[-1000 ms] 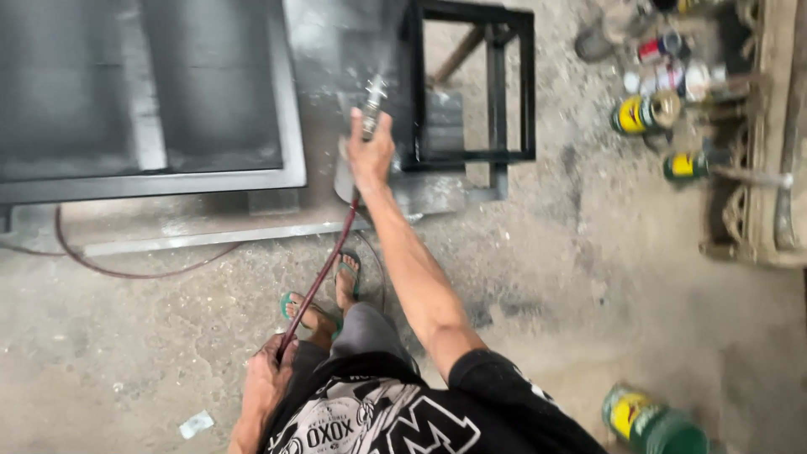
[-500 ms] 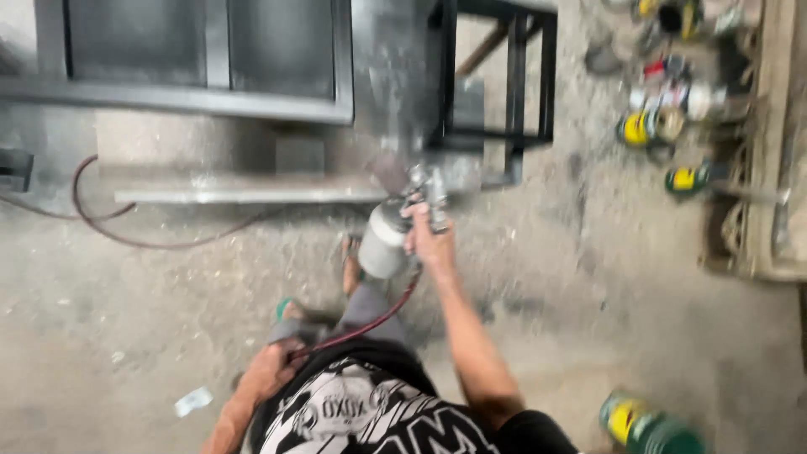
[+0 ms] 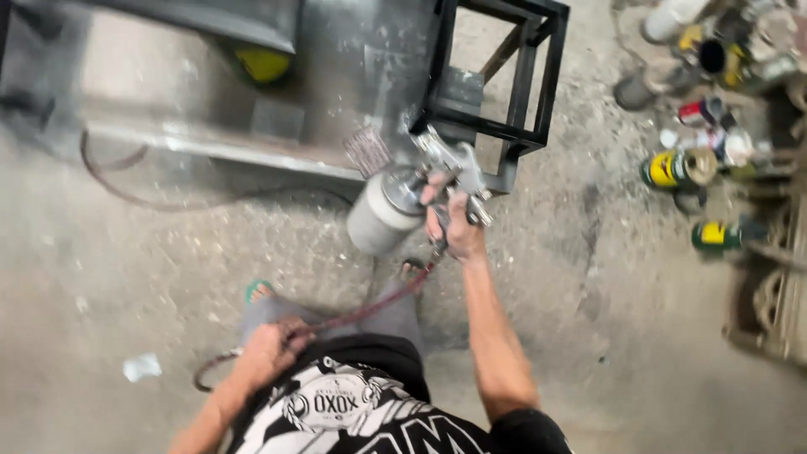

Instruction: Using a pneumatic spray gun to apply a black finish to a metal furniture frame.

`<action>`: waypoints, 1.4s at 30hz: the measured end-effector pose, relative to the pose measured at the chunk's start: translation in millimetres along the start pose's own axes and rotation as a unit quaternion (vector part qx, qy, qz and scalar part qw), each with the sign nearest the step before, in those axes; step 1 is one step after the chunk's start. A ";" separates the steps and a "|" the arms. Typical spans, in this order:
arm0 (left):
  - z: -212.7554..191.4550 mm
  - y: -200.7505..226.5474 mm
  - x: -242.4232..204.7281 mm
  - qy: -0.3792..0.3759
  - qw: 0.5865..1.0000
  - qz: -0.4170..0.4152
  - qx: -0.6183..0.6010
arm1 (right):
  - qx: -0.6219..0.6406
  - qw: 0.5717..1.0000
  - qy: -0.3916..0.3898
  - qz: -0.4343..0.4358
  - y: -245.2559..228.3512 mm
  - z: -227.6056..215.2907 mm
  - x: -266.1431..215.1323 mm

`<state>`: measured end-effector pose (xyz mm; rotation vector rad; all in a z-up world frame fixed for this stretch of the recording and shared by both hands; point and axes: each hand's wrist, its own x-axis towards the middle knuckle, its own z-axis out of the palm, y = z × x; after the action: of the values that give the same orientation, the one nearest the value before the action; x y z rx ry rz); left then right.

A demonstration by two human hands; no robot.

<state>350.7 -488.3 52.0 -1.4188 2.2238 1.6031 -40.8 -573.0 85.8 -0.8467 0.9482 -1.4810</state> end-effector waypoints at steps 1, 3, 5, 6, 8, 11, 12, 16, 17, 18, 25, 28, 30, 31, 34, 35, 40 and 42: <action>20.1 9.5 3.0 0.012 1.000 -0.011 -0.006 | 0.005 1.000 -0.015 0.007 3.3 -15.1 1.6; 46.4 27.0 17.5 0.048 0.998 -0.039 0.012 | -0.006 0.998 -0.057 -0.031 8.4 -39.6 16.6; 66.9 49.7 28.6 0.086 0.995 -0.043 0.015 | 0.021 0.995 -0.093 -0.032 10.5 -59.6 32.0; 77.0 61.2 27.7 0.107 0.993 -0.042 0.017 | 0.041 0.992 -0.112 -0.028 11.6 -66.4 33.6; 102.9 74.2 26.8 0.124 0.990 -0.072 0.008 | 0.030 0.993 -0.113 -0.017 22.4 -80.4 34.2; 122.8 90.4 41.3 0.137 0.986 -0.094 0.006 | 0.033 0.989 -0.142 0.000 22.3 -94.9 42.2; 130.3 94.8 42.5 0.128 0.987 -0.097 0.011 | 0.051 0.984 -0.171 0.017 22.1 -97.5 39.8; 153.8 102.9 47.0 0.142 0.983 -0.115 0.017 | 0.059 0.974 -0.219 0.020 -5.8 -94.2 42.6; 154.6 108.6 47.0 0.146 0.982 -0.118 0.005 | 0.047 0.979 -0.196 0.020 -8.8 -93.0 46.1; 154.8 114.0 46.7 0.151 0.981 -0.121 -0.008 | 0.036 0.984 -0.173 0.020 -11.8 -91.1 49.7; 128.6 132.9 47.5 0.208 0.962 -0.176 0.003 | 0.033 0.994 -0.102 0.029 -20.1 -72.2 104.1; 112.4 148.6 52.6 0.261 0.953 -0.152 -0.014 | 0.017 0.998 -0.061 0.016 -42.0 -56.5 134.9; 106.0 159.5 57.4 0.282 0.947 -0.152 -0.009 | 0.004 1.000 -0.029 -0.004 -56.9 -46.2 152.9; 100.1 169.5 59.1 0.284 0.947 -0.150 -0.012 | 0.000 0.999 -0.031 -0.005 -63.1 -43.2 163.5; 92.2 182.5 62.0 0.308 0.938 -0.155 -0.032 | -0.005 1.000 -0.005 -0.004 -82.2 -31.7 190.6; 94.9 176.5 63.2 0.333 0.934 -0.127 -0.034 | -0.034 0.999 0.023 -0.031 -90.1 -26.2 198.5; 96.5 176.4 51.9 0.378 0.918 -0.103 -0.063 | -0.088 0.990 0.100 -0.054 -114.2 -11.0 236.3; 95.9 175.5 46.9 0.393 0.913 -0.091 -0.065 | -0.091 0.991 0.081 -0.060 -121.9 -13.5 246.6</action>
<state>160.5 -437.1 110.5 -2.5813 2.2147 1.2636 -131.6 -810.7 191.0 -0.9391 1.1855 -1.6023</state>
